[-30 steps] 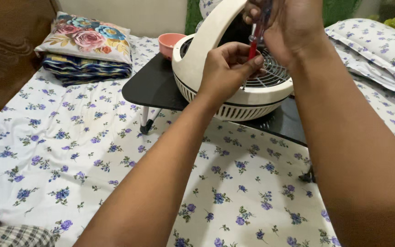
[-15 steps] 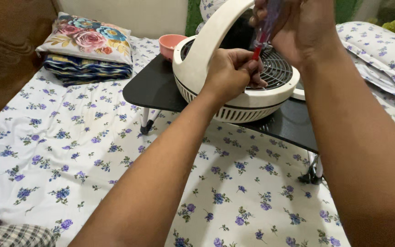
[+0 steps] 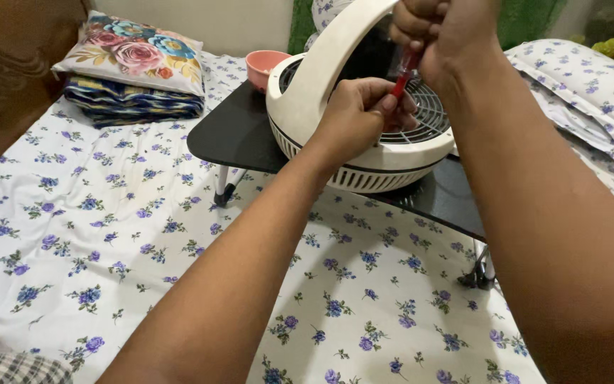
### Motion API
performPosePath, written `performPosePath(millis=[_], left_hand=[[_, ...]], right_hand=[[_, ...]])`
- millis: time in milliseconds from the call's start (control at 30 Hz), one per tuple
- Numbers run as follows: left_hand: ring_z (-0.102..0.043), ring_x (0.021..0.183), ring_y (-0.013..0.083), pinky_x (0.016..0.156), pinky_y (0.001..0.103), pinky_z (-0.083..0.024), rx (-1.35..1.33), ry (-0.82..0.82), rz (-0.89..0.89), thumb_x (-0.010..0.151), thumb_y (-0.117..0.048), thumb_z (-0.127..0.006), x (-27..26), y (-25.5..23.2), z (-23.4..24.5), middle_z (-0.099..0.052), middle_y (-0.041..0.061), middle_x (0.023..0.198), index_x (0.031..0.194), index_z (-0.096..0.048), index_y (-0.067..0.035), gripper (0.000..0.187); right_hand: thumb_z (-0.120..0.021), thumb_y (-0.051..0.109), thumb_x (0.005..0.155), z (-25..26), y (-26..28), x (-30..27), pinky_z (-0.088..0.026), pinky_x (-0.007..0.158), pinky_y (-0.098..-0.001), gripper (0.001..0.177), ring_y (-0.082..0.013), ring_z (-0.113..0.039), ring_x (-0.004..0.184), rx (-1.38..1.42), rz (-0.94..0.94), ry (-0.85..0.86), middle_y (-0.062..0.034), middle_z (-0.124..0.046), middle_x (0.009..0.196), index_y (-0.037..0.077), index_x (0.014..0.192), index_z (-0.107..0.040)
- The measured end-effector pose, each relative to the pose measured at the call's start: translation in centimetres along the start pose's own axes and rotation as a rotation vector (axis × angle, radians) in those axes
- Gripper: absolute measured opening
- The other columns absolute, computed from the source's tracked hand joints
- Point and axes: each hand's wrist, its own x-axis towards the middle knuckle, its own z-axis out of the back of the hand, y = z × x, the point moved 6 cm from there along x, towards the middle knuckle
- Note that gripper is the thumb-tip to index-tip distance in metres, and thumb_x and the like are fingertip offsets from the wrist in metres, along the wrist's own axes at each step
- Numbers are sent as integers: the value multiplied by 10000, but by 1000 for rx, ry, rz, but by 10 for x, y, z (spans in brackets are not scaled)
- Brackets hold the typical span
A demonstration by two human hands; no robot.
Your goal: The person disassembles a small electric fan by removing the front grille and base with a screwdriver, then reassembles it by reattaching the base and securing the grille.
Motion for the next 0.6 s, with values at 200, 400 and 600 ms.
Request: performPosePath(millis=[200, 400, 600], left_hand=[[-785, 884, 184, 827, 317, -681, -17, -107, -165, 960, -65, -735, -15, -17, 1, -784, 161, 998, 1091, -711, 78, 196], [-723, 678, 134, 661, 282, -631, 51, -205, -131, 954, -88, -742, -13, -10, -2, -761, 108, 806, 1031, -761, 70, 177], [-717, 624, 133, 609, 298, -635, 53, -159, -80, 948, -54, -692, -2, -3, -1, -738, 74, 758, 985, -753, 75, 147]], right_hand=[[-338, 360, 1127, 3, -10, -2, -298, 534, -314, 455, -128, -308, 523, -6, 63, -327, 21, -331, 597, 170, 715, -374], [-374, 345, 1110, 10, -23, 6, -366, 566, -341, 394, -148, -379, 548, -46, 82, -541, 1, -393, 625, 147, 774, -428], [-395, 316, 1126, 9, -10, 14, -390, 615, -329, 380, -137, -388, 559, 174, -164, -8, -4, -404, 625, 133, 797, -445]])
